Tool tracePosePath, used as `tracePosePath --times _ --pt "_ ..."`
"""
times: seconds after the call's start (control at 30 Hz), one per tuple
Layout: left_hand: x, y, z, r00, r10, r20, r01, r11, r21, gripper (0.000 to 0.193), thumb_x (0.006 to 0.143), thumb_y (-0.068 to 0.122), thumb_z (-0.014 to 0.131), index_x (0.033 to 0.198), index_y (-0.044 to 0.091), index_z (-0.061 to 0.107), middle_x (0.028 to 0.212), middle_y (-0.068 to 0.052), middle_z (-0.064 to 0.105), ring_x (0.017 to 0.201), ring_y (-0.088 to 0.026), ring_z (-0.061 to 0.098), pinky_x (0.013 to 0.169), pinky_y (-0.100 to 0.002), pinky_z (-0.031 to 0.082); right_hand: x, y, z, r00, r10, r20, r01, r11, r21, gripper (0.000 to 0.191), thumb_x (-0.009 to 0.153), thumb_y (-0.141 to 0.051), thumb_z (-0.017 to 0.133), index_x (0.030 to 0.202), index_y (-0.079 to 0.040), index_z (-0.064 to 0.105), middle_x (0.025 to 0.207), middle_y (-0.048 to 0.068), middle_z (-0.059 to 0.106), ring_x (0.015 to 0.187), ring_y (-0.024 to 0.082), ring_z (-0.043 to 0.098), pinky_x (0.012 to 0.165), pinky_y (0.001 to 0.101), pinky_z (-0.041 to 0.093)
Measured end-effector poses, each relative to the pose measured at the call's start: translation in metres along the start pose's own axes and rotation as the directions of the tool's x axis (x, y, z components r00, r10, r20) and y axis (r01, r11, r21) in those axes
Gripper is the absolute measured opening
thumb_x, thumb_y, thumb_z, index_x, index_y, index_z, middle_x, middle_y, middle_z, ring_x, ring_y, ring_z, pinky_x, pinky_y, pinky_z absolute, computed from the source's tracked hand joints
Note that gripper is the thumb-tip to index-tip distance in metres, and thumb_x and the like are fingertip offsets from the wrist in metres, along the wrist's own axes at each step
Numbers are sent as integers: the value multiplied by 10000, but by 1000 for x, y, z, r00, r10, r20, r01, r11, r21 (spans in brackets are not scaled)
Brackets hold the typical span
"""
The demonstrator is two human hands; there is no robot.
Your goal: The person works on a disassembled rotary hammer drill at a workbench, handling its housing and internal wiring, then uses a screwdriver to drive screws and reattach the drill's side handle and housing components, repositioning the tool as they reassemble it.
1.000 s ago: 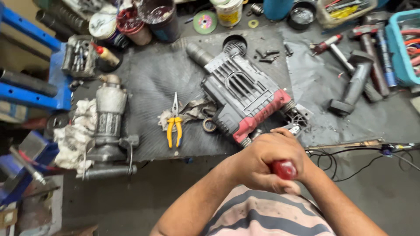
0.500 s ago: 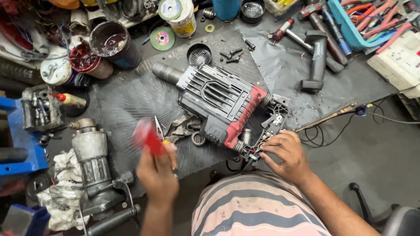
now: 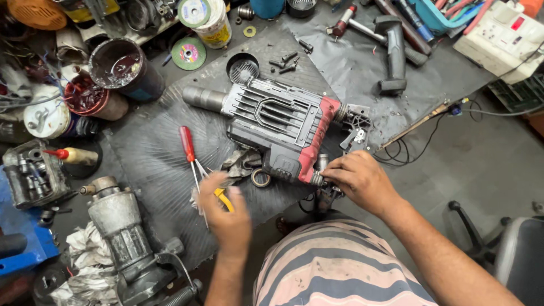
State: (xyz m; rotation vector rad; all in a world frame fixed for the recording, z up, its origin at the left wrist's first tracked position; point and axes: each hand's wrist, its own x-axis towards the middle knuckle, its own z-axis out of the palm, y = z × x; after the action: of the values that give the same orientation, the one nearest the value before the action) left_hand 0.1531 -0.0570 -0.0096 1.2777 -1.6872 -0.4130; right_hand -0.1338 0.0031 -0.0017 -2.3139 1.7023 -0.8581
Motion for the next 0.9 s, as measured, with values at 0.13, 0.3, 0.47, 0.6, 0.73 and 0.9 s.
tracePosePath --times 0.13,0.3,0.47,0.6,0.73,0.9 --pt "-24 22 16 939 114 324 -46 977 -210 158 886 57 702 1044 72 696 1034 -120 714 998 -309 689 902 -402 542 7 -2 3 999 -35 9 35 999 -11 192 769 -132 790 959 -133 755 976 16 710 883 246 654 781 402 492" --pt "-39 22 34 818 14 575 145 963 -229 135 897 146 744 1008 72 762 929 -97 766 758 -274 739 663 -371 580 14 -7 1 997 -68 39 70 997 -42 159 788 -170 800 918 -106 736 960 7 715 853 239 649 738 403 481" --pt "-45 26 54 781 -54 623 212 960 -183 206 914 191 748 1072 65 789 910 -135 756 752 -288 728 655 -375 564 20 -6 -2 993 -107 46 108 994 -23 127 818 -185 800 900 -116 731 929 1 709 831 222 656 732 390 495" --pt "-51 33 72 792 -195 579 359 915 -183 270 868 270 795 1014 44 772 866 -129 759 688 -221 757 626 -338 587 22 9 -2 990 -130 50 127 990 58 137 815 -195 804 905 -118 734 929 12 713 831 229 664 727 392 497" --pt "-52 41 89 789 -340 512 413 910 -33 295 799 308 854 904 40 788 778 -131 752 641 -228 742 590 -345 573 24 27 -2 985 -172 34 164 973 159 150 811 -201 811 915 -120 740 928 35 715 842 241 668 735 386 497" --pt "-53 55 107 831 -397 390 445 895 -37 228 801 266 837 870 57 775 784 -110 753 655 -231 748 598 -341 578 42 53 -9 958 -276 76 247 931 269 143 827 -206 822 894 -119 730 889 22 717 832 230 689 759 379 517"
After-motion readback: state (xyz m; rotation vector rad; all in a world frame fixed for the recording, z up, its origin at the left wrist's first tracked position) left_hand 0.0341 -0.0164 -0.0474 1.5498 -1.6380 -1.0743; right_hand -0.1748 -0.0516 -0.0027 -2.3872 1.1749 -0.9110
